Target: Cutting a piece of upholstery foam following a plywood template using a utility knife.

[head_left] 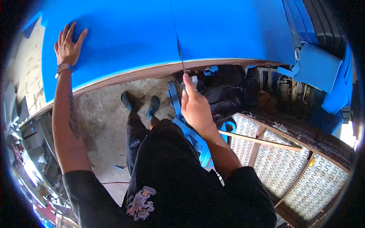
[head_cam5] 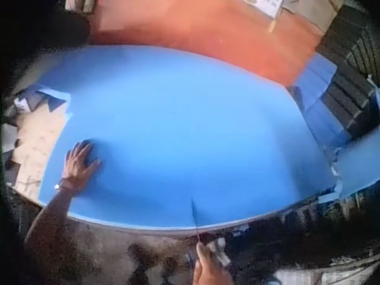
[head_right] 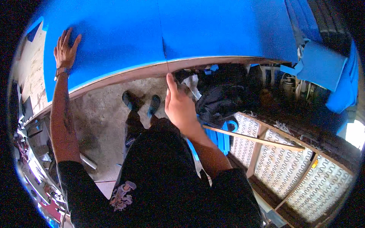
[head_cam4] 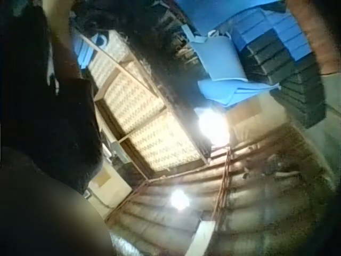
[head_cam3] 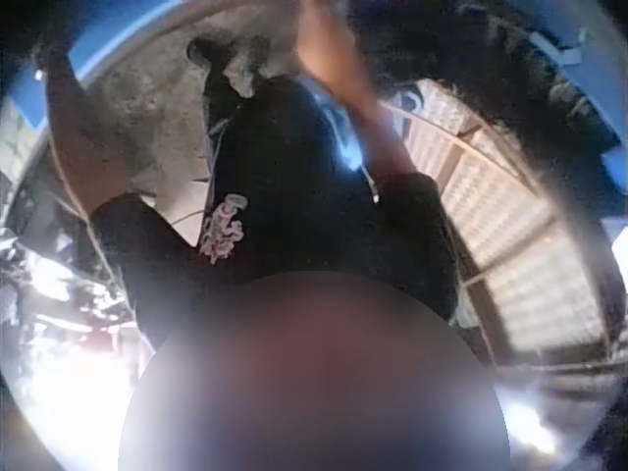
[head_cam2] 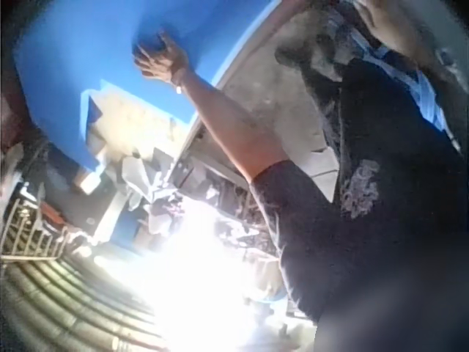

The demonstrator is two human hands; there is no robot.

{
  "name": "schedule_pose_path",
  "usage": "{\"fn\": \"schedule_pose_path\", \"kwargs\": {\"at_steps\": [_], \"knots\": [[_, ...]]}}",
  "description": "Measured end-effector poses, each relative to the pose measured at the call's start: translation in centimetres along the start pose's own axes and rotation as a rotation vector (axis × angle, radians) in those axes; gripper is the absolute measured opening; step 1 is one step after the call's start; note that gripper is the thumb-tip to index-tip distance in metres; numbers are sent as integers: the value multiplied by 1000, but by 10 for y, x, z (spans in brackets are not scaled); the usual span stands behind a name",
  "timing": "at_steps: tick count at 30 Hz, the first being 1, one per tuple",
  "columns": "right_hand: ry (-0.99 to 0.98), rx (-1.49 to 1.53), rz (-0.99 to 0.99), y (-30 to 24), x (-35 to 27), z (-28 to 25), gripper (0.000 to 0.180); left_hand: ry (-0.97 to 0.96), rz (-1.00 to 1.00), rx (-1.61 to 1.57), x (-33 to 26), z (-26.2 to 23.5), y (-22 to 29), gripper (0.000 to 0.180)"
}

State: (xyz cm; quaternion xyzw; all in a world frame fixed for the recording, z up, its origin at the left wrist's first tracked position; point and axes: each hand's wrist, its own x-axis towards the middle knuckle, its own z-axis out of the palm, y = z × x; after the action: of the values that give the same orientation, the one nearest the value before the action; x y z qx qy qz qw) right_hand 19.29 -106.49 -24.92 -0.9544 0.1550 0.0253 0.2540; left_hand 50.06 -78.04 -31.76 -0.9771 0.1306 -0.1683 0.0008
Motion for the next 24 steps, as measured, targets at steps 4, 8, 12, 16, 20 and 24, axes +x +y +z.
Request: {"fn": "schedule_pose_path", "kwargs": {"at_steps": [4,8,12,16,20,24], "knots": [[-32,51,9,12,-24,-3,44,-29,-19,-36,4,2,5,66],[-81,75,76,15,-40,-12,44,-58,-13,-107,8,0,6,69],[-201,52,195,13,-46,-26,45,-69,-37,-55,14,-7,13,69],[-99,48,80,11,-47,-48,51,-76,-45,-70,21,-22,20,67],[-55,174,-7,-26,-49,-119,54,-74,-59,-73,32,-44,22,63],[151,240,-100,-51,52,-120,49,-109,-88,-108,39,-53,10,64]]}}
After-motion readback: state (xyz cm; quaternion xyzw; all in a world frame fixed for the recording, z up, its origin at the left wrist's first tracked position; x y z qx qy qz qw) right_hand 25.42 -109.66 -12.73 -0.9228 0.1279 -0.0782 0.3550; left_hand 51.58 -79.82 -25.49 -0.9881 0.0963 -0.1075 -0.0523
